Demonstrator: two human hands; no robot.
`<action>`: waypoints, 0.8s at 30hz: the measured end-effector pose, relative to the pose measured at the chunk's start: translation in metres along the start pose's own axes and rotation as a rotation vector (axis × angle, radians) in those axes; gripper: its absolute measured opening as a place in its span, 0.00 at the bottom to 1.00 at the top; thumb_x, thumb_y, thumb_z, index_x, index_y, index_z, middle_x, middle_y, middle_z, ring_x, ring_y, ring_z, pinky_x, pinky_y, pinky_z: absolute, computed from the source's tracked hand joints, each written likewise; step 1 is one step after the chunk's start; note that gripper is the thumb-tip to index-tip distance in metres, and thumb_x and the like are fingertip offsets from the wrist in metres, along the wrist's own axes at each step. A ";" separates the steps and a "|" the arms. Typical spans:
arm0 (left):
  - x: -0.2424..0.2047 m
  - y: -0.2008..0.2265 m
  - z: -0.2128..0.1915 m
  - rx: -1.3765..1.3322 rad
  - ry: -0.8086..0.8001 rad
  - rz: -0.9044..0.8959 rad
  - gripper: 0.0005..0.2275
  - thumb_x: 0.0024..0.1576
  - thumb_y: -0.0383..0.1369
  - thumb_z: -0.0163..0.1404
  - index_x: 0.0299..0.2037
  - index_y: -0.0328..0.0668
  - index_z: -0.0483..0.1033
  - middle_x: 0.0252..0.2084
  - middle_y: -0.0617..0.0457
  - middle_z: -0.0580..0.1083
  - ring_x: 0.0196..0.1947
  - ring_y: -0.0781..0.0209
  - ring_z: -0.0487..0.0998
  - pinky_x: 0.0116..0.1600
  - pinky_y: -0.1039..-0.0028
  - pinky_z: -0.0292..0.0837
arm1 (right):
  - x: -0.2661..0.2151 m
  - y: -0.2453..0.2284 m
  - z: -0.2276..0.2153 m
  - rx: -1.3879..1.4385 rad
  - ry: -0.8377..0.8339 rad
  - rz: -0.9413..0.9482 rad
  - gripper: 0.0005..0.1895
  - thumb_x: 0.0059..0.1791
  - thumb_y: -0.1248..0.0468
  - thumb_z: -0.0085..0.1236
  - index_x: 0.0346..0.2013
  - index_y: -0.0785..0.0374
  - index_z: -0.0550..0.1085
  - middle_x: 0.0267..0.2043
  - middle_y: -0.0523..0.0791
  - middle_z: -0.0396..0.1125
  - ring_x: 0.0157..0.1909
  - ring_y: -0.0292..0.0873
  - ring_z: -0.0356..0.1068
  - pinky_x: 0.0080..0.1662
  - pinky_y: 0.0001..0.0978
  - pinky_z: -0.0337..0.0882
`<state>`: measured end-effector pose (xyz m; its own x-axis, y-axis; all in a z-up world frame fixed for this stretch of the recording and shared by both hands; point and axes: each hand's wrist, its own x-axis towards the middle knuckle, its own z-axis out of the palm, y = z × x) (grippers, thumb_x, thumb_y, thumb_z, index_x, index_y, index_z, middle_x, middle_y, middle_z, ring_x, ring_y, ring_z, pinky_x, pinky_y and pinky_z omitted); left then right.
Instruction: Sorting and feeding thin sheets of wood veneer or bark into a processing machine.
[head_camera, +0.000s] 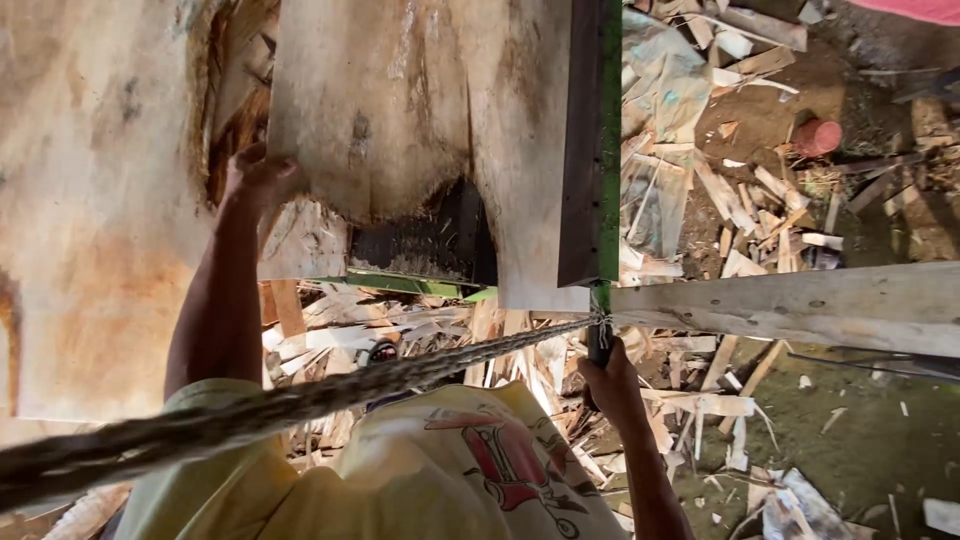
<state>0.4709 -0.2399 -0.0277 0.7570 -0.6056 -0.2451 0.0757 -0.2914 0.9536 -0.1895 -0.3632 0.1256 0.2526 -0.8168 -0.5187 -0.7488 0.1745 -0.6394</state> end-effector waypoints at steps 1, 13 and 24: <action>0.000 0.006 0.004 -0.009 -0.003 -0.001 0.13 0.53 0.28 0.61 0.48 0.41 0.82 0.43 0.56 0.80 0.41 0.67 0.78 0.47 0.74 0.74 | 0.001 -0.001 -0.011 -0.007 0.006 0.001 0.26 0.45 0.60 0.59 0.54 0.64 0.64 0.25 0.47 0.69 0.22 0.44 0.72 0.25 0.37 0.70; -0.002 -0.004 -0.004 -0.047 -0.030 0.036 0.17 0.54 0.29 0.61 0.55 0.41 0.80 0.49 0.56 0.80 0.47 0.66 0.79 0.55 0.73 0.74 | 0.051 0.070 0.036 0.010 0.105 -0.080 0.24 0.46 0.58 0.58 0.55 0.59 0.64 0.30 0.40 0.69 0.23 0.36 0.67 0.24 0.33 0.73; 0.007 -0.016 -0.009 -0.119 -0.138 0.077 0.19 0.55 0.28 0.60 0.58 0.35 0.78 0.51 0.54 0.79 0.49 0.63 0.79 0.56 0.72 0.74 | 0.028 0.048 0.005 0.174 -0.011 -0.063 0.21 0.44 0.57 0.63 0.44 0.67 0.70 0.26 0.46 0.67 0.23 0.40 0.67 0.25 0.34 0.68</action>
<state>0.4807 -0.2330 -0.0430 0.6684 -0.7205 -0.1848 0.1039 -0.1556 0.9823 -0.2153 -0.3750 0.0783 0.3033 -0.8233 -0.4797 -0.6143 0.2159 -0.7590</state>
